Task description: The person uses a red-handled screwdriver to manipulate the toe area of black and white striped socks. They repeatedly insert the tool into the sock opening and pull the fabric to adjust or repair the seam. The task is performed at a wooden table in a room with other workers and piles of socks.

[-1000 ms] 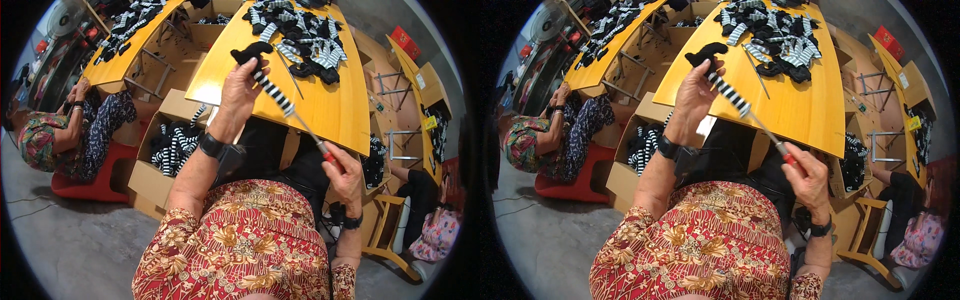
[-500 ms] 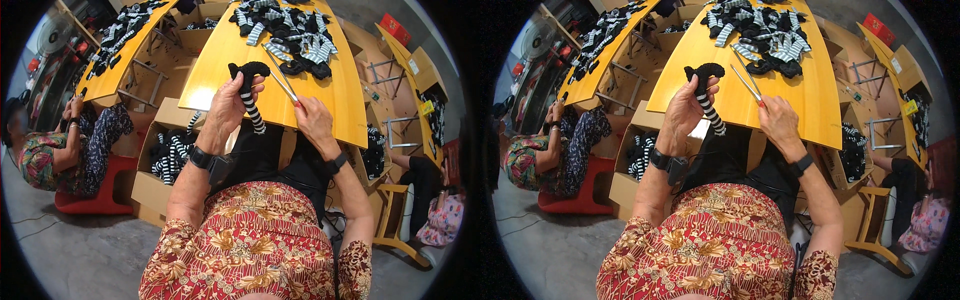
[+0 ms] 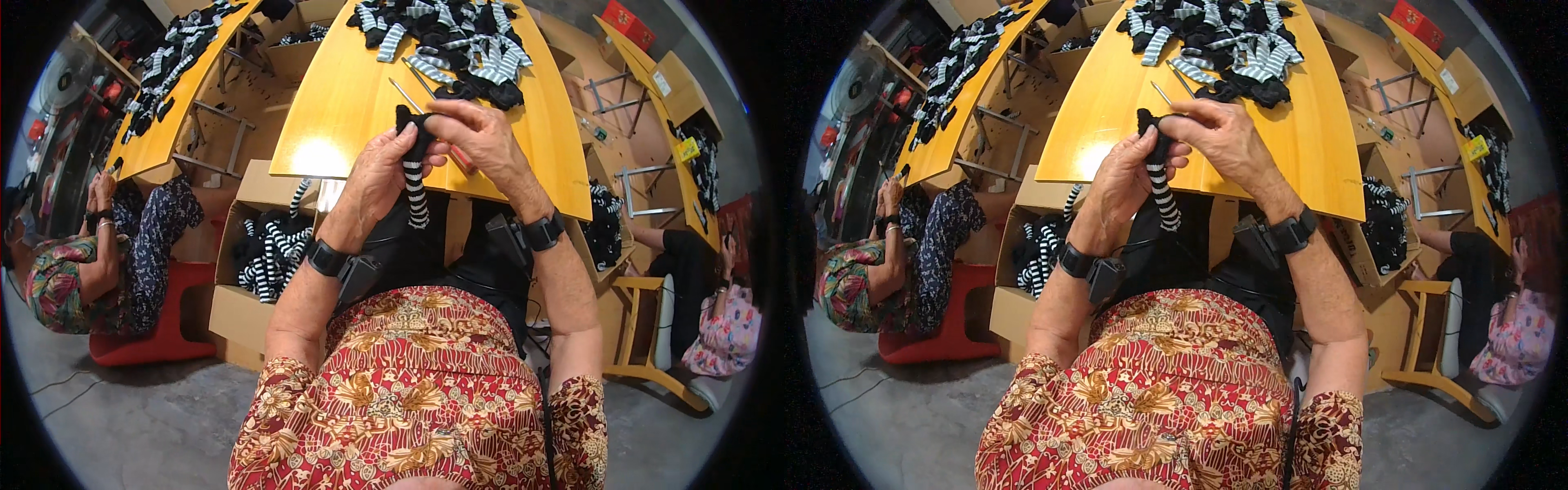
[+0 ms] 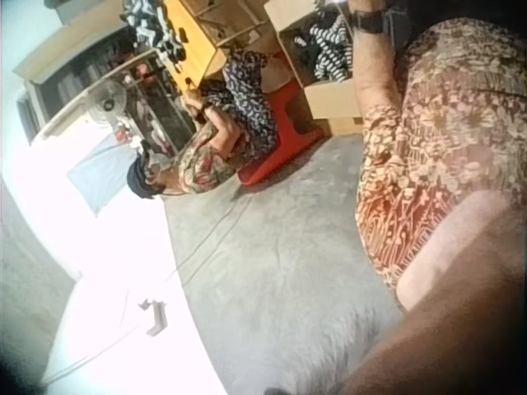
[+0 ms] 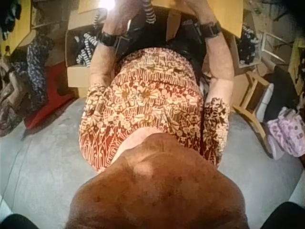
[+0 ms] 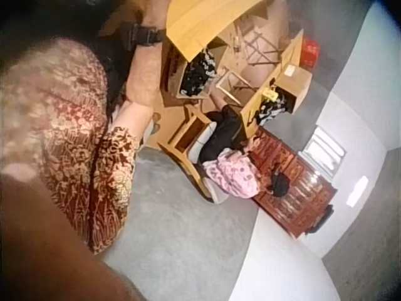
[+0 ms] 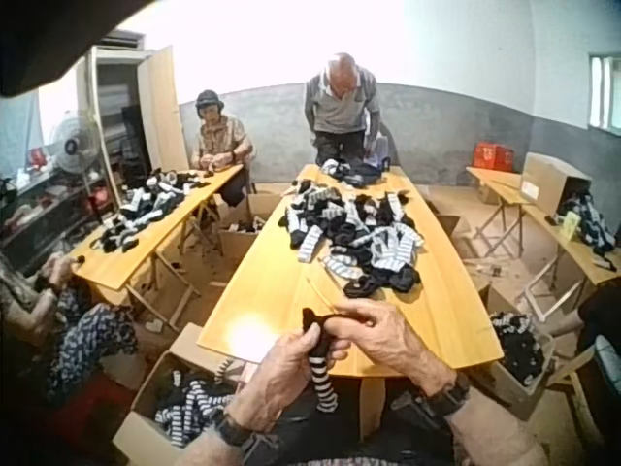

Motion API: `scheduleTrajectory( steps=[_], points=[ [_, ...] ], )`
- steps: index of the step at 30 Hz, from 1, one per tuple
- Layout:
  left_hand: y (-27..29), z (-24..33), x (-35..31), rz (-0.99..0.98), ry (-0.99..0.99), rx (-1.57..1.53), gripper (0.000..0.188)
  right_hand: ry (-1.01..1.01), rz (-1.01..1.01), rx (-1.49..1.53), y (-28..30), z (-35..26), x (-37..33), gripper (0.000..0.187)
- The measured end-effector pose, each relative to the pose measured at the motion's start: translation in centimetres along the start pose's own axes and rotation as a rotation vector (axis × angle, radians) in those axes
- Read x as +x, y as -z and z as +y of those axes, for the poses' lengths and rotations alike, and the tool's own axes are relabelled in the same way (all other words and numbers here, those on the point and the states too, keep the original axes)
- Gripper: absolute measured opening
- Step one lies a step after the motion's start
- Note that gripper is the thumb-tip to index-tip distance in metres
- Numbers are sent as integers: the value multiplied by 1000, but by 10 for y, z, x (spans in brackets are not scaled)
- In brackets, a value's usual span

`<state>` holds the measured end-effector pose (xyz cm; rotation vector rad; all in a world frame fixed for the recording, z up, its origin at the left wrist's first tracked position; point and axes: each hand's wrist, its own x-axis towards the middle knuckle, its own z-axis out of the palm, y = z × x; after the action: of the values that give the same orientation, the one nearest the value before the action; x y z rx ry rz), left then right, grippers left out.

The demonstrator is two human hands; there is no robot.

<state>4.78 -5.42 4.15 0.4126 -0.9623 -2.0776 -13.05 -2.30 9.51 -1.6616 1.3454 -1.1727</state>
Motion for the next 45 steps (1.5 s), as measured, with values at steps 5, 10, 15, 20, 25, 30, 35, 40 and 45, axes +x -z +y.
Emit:
scheduleTrajectory(
  steps=[5,10,15,20,25,30,35,40,45],
  points=[
    [-13,-9,0,27,53,182,23,76,142,-127,2,18,0,23],
    [-11,-10,-6,-3,77,192,21,-182,42,128,7,16,-7,18],
    [-18,-11,-4,-76,82,241,22,-115,-9,92,8,11,-7,13],
    [-10,-23,-11,-153,163,332,24,-110,139,199,16,21,0,9],
    [-2,-23,-44,-187,318,369,34,-210,216,187,35,36,2,10],
    [4,-5,-62,-202,386,542,34,-200,325,256,44,45,1,10],
    [-7,6,-57,-5,8,706,45,-248,84,198,38,24,-11,13],
    [-33,1,-41,-9,-98,572,50,-203,-135,261,11,1,-21,24],
    [-16,-10,-40,117,-30,291,21,-215,-159,385,17,10,-26,32]
  ],
)
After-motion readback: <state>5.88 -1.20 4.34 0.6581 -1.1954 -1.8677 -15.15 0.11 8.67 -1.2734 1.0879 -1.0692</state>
